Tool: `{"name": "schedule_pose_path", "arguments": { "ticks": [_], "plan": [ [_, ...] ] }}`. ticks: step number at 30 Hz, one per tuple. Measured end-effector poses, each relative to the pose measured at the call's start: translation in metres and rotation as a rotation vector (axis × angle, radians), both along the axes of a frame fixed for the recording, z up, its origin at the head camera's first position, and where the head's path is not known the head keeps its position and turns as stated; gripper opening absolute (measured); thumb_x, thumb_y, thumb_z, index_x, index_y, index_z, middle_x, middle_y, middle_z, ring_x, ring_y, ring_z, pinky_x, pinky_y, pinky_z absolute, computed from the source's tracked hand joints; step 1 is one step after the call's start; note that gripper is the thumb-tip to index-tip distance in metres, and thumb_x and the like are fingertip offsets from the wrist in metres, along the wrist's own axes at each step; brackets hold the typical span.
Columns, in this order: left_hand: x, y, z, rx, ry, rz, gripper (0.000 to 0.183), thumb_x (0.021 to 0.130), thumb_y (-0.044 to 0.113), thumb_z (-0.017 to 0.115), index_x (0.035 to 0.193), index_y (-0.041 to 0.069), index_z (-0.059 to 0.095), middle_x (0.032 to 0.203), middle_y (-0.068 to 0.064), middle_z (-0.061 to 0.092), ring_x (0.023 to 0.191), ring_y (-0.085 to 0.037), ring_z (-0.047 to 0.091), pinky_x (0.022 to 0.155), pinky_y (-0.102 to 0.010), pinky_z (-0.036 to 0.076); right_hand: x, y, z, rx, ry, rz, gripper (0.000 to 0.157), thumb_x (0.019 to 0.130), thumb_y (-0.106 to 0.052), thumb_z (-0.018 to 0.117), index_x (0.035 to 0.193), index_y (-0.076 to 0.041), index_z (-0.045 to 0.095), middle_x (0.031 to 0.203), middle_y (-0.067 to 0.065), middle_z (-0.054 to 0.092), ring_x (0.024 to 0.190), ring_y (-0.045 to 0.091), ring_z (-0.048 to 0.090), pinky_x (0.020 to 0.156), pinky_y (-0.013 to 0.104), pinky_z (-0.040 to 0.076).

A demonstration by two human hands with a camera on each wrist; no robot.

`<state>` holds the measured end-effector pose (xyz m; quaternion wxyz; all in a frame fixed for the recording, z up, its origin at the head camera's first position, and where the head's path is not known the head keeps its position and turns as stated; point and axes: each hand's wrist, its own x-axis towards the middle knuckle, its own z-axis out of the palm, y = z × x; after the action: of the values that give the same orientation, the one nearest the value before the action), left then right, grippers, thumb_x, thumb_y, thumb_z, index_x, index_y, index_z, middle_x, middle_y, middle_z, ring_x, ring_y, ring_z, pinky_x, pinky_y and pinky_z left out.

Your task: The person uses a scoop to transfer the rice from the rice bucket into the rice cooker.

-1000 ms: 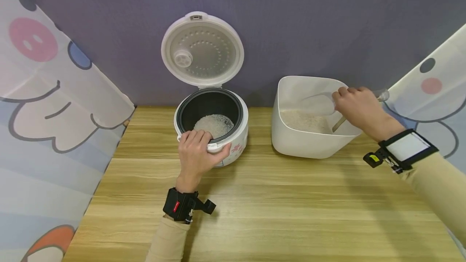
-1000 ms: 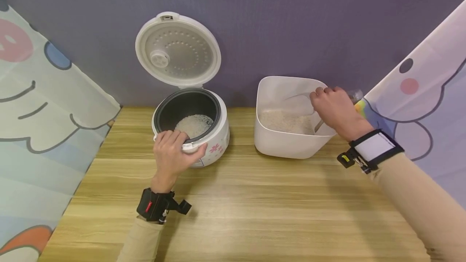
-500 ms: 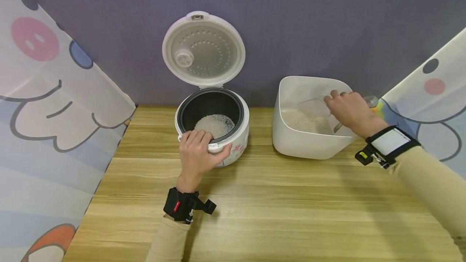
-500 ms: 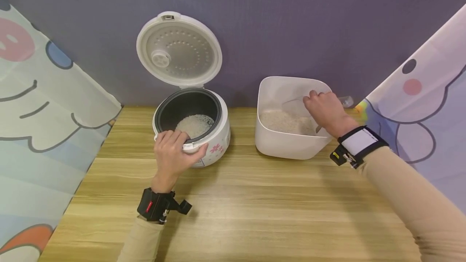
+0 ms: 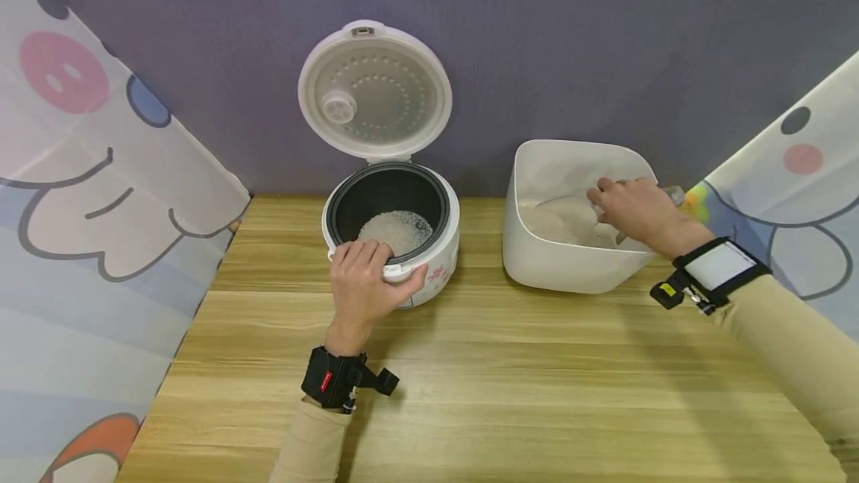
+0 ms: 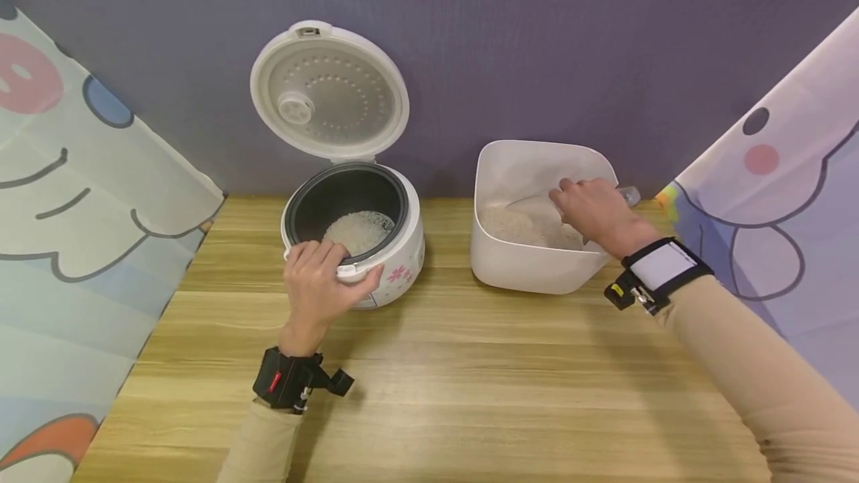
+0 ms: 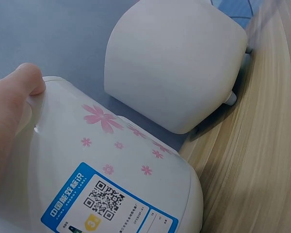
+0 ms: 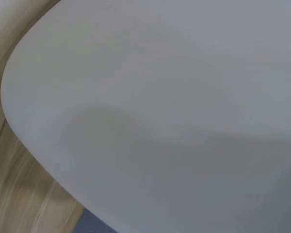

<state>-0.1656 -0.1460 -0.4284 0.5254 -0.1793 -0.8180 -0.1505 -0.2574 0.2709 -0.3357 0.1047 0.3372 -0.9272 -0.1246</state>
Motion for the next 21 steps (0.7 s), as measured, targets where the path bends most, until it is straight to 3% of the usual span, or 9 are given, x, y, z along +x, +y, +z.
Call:
{"name": "schedule_pose_path", "arguments": {
  "ticks": [11, 21],
  "plan": [
    [-0.0006, -0.0009, -0.0010, 0.002, 0.001, -0.001, 0.053, 0.084, 0.056, 0.063, 0.065, 0.007, 0.052, 0.060, -0.005, 0.055, 0.059, -0.028, 0.056, 0.067, -0.042, 0.048, -0.0016, 0.0047, 0.0057, -0.059, -0.119, 0.007, 0.025, 0.078, -0.013, 0.089, 0.089, -0.008, 0.068, 0.079, 0.007, 0.063, 0.063, 0.023, 0.063, 0.058, 0.044, 0.054],
    [-0.0007, -0.0004, -0.0006, 0.003, 0.006, -0.002, 0.054, 0.084, 0.056, 0.063, 0.065, 0.007, 0.053, 0.061, -0.005, 0.056, 0.059, -0.028, 0.057, 0.068, -0.041, 0.048, -0.0014, 0.0051, 0.0098, -0.098, -0.207, 0.005, 0.021, 0.079, -0.016, 0.089, 0.089, -0.012, 0.070, 0.087, 0.003, 0.072, 0.072, 0.020, 0.068, 0.062, 0.040, 0.056]
  ]
}}
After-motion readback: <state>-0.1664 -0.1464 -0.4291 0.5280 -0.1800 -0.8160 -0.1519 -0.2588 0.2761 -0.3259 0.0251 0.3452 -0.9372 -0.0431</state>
